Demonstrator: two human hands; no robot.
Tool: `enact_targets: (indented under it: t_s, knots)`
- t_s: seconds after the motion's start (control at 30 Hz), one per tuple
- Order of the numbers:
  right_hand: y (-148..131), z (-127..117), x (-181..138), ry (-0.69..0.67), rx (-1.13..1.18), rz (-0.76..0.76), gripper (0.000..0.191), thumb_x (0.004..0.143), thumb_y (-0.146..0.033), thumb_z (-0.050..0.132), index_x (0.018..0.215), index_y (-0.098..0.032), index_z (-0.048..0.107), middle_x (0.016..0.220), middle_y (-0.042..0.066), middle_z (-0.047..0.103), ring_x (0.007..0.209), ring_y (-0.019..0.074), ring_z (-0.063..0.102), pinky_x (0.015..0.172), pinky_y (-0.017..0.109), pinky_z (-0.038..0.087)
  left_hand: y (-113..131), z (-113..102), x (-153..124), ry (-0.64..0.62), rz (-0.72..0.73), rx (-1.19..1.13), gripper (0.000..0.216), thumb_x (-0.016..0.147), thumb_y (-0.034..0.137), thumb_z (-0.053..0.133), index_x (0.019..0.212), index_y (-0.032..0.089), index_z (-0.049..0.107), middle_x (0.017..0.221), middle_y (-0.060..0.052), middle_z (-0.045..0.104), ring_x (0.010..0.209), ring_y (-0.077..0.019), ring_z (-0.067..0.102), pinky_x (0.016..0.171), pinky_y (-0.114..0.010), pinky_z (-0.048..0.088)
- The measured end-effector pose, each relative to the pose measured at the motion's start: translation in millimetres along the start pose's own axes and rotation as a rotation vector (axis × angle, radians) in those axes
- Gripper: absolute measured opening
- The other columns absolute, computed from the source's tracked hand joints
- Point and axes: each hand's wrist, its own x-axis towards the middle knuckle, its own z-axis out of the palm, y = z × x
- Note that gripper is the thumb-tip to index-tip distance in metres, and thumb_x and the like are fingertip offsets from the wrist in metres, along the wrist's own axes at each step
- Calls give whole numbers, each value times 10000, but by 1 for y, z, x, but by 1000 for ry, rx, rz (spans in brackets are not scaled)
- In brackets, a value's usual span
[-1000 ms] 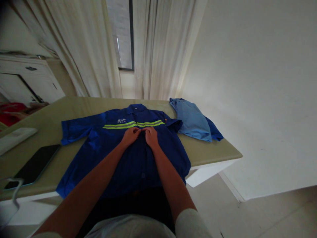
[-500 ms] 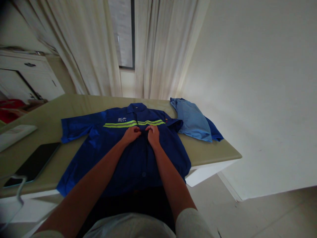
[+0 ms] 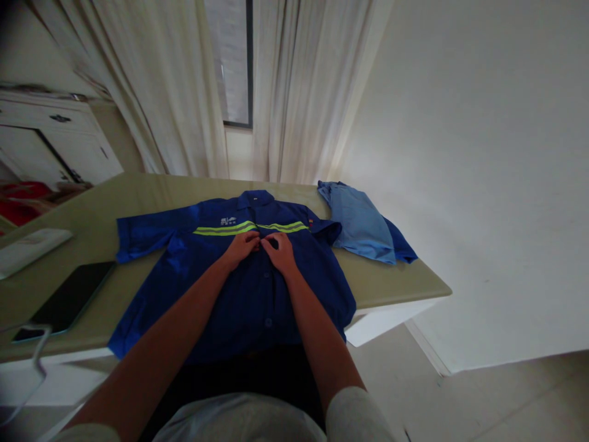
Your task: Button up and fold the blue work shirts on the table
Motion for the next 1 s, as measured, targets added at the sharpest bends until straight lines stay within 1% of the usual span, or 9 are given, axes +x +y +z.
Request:
enact_targets:
  t_s: [0.07, 0.17, 0.33, 0.4, 0.5, 0.63, 0.73, 0.87, 1.0]
  knots:
    - [1, 1, 0, -16, -33, 21, 157, 867, -352, 716, 958, -226, 727, 1023, 67, 733, 1014, 248, 661, 979, 382, 503, 0, 0, 0, -8, -2, -9, 191, 839, 154, 679, 1015, 128, 749, 935, -62, 762, 772, -160, 709, 783, -333, 633]
    - [4, 0, 0, -28, -92, 70, 120, 863, -302, 712, 942, -214, 736, 999, 72, 733, 989, 250, 666, 960, 387, 510, -1, 0, 0, -14, 12, 31, 203, 871, 182, 659, 1044, 134, 752, 929, -61, 767, 751, -151, 702, 765, -315, 622]
    - [4, -1, 0, -102, -113, 24, 161, 924, -202, 632, 1011, -211, 768, 1026, 74, 727, 992, 229, 659, 973, 371, 500, -4, -1, -3, -31, 121, 296, 226, 922, 358, 640, 862, 170, 748, 790, -22, 737, 689, -167, 699, 682, -268, 579]
    - [4, 0, 0, -137, -130, 31, 185, 939, -180, 616, 1022, -217, 777, 1017, 72, 723, 988, 225, 653, 968, 365, 500, -4, -1, -4, -11, 141, 379, 213, 922, 347, 632, 837, 183, 738, 770, -14, 733, 683, -171, 702, 674, -261, 568]
    - [3, 2, 0, -180, -151, 43, 231, 947, -149, 595, 1048, -222, 790, 1033, 74, 718, 1007, 226, 641, 979, 362, 494, -4, 1, -5, 33, 150, 442, 182, 933, 294, 595, 880, 193, 737, 786, -16, 734, 698, -173, 700, 678, -257, 565]
    - [-2, 2, -1, -170, -204, 68, 281, 974, -156, 554, 1100, -227, 796, 1076, 89, 696, 1003, 231, 630, 977, 359, 491, -2, 3, -6, 42, 186, 463, 175, 940, 282, 588, 906, 192, 735, 832, -32, 737, 721, -173, 689, 691, -258, 566]
    - [-7, 2, -4, -148, -259, 77, 280, 998, -203, 547, 1147, -218, 784, 1087, 96, 685, 1009, 235, 630, 967, 356, 490, -1, 4, -6, 52, 171, 433, 185, 947, 301, 588, 922, 191, 734, 824, -27, 728, 701, -171, 676, 649, -251, 557]
    - [-12, 0, -6, -193, -313, 92, 241, 983, -252, 609, 1144, -222, 786, 1071, 87, 686, 986, 234, 638, 933, 346, 493, -2, 4, -8, 77, 132, 399, 180, 952, 296, 593, 937, 191, 738, 803, -21, 723, 687, -171, 688, 641, -250, 558]
    - [-16, -3, -8, -213, -322, 85, 222, 1004, -316, 613, 1123, -252, 790, 1038, 69, 689, 939, 219, 632, 903, 322, 486, -1, 2, -10, 52, 152, 420, 180, 956, 285, 589, 946, 197, 745, 823, -25, 743, 685, -175, 702, 666, -259, 562]
